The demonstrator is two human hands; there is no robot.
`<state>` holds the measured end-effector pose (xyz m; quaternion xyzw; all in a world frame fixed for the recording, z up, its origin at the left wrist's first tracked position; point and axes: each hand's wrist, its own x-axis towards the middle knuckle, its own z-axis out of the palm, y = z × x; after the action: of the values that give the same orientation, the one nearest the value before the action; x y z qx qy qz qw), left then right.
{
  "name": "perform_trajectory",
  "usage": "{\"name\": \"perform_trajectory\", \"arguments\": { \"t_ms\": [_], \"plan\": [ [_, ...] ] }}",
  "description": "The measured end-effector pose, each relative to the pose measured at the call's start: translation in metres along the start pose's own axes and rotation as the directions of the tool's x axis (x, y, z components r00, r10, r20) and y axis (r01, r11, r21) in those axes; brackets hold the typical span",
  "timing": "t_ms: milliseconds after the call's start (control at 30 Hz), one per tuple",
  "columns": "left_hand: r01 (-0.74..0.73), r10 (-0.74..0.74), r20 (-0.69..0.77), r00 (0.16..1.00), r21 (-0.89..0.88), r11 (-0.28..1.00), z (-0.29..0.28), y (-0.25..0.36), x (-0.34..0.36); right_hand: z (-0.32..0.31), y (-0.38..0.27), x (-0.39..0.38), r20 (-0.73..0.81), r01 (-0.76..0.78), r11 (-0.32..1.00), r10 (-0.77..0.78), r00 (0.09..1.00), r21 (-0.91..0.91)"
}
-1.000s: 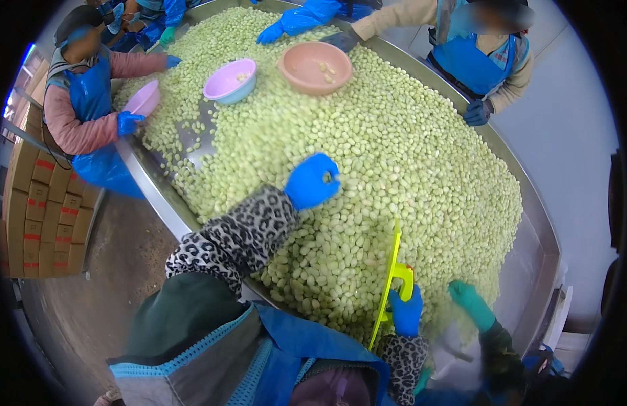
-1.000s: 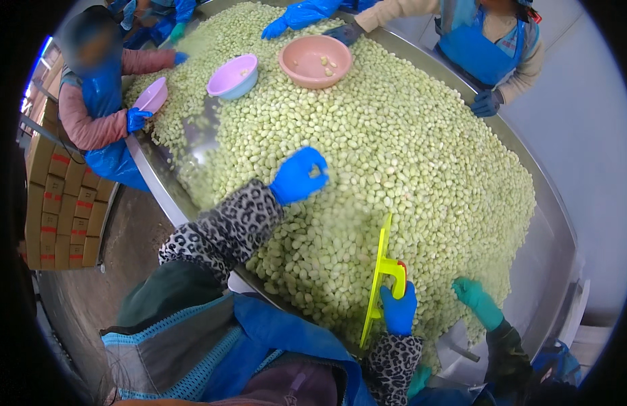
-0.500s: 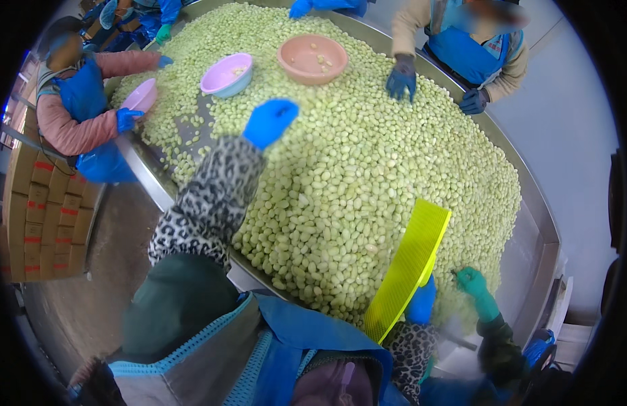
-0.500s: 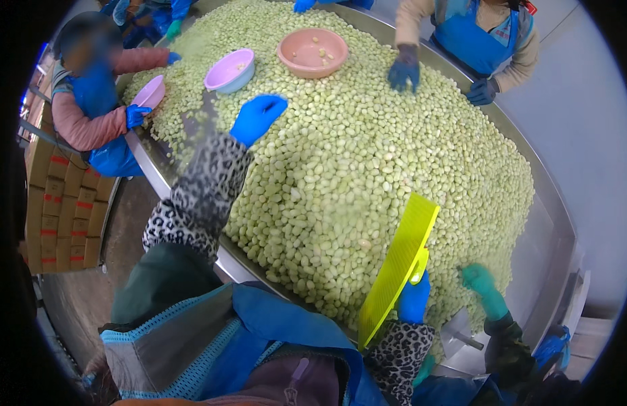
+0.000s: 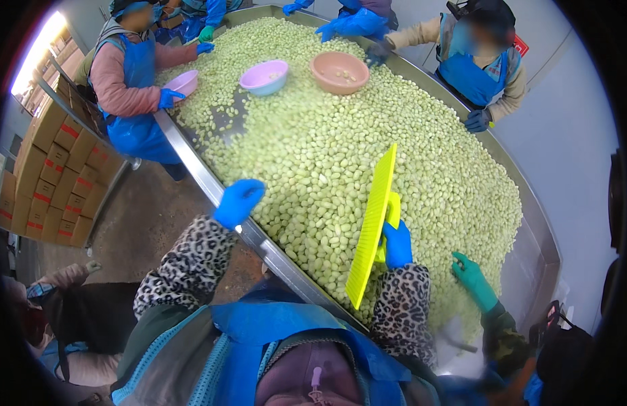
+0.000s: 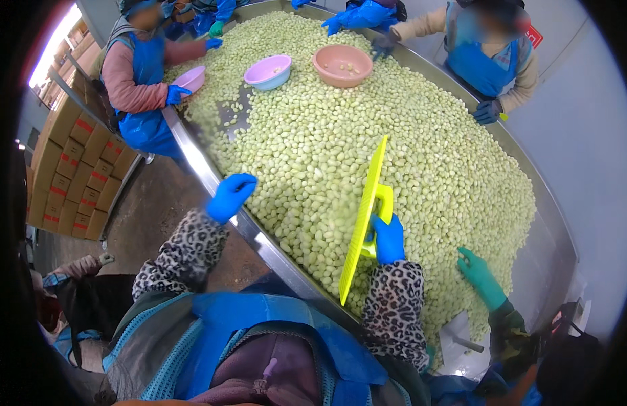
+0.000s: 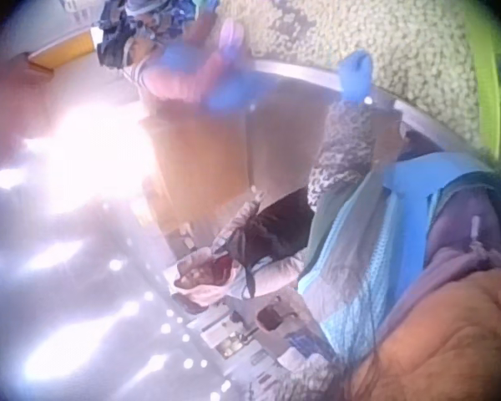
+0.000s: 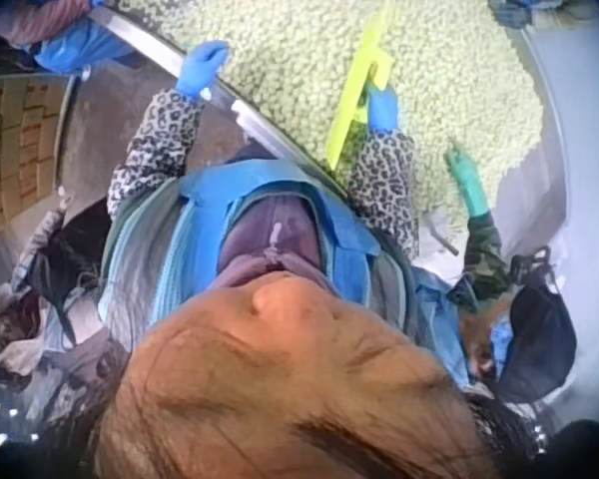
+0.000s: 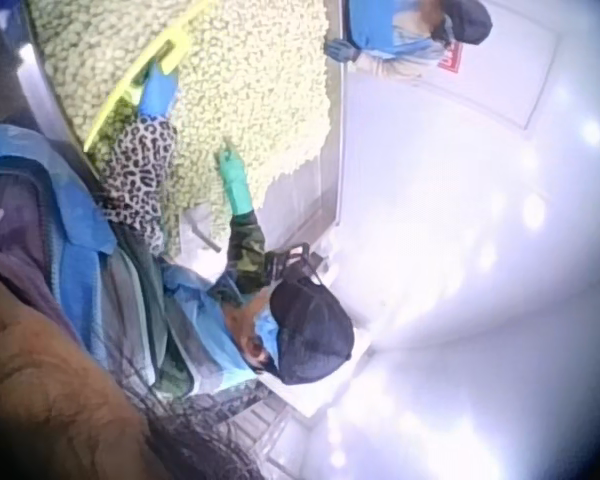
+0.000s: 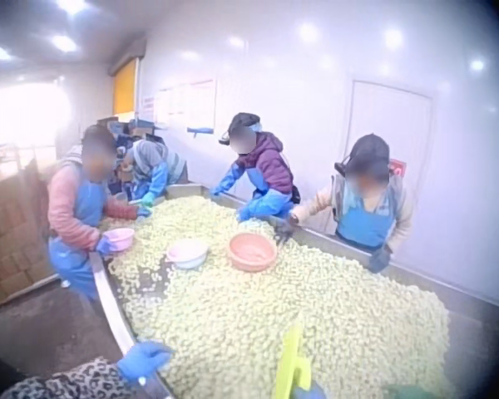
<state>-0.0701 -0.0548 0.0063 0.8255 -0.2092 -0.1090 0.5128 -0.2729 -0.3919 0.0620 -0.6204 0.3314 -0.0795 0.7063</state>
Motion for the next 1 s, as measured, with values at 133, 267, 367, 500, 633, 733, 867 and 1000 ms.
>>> {"name": "perform_trajectory", "arguments": {
  "t_ms": [133,267,367,500,633,733,867,1000],
  "plan": [
    [-0.189,0.17,0.146,0.975,0.131,0.973,0.06,0.039,0.041,0.006,0.015,0.014,-0.065,-0.021,0.999,0.019,0.998,-0.036],
    [-0.347,0.242,0.324,0.915,0.321,0.881,0.118,0.063,0.094,0.013,0.018,0.02,-0.206,-0.056,0.995,0.037,0.978,-0.087],
    [-0.483,0.243,0.471,0.848,0.499,0.719,0.148,0.075,0.12,0.018,0.033,0.033,-0.253,-0.058,0.981,0.009,0.967,-0.187],
    [-0.598,0.238,0.595,0.768,0.533,0.599,0.169,0.076,0.133,0.044,0.023,0.031,-0.286,-0.107,0.971,0.043,0.957,-0.212],
    [-0.596,0.088,0.721,0.687,0.49,0.636,0.162,0.086,0.155,0.034,0.038,0.054,-0.302,-0.134,0.959,0.054,0.952,-0.251],
    [-0.513,0.078,0.665,0.743,0.489,0.706,0.151,0.071,0.161,0.043,0.04,0.074,-0.296,-0.16,0.949,0.076,0.952,-0.271],
    [-0.27,0.199,0.375,0.906,0.147,0.952,0.091,0.048,0.154,0.071,0.035,0.084,-0.39,-0.154,0.963,0.058,0.919,-0.222],
    [-0.279,0.272,-0.066,0.96,-0.12,0.953,0.008,-0.039,0.119,0.098,0.036,0.109,-0.379,-0.137,0.974,0.06,0.924,-0.18]
  ]
}}
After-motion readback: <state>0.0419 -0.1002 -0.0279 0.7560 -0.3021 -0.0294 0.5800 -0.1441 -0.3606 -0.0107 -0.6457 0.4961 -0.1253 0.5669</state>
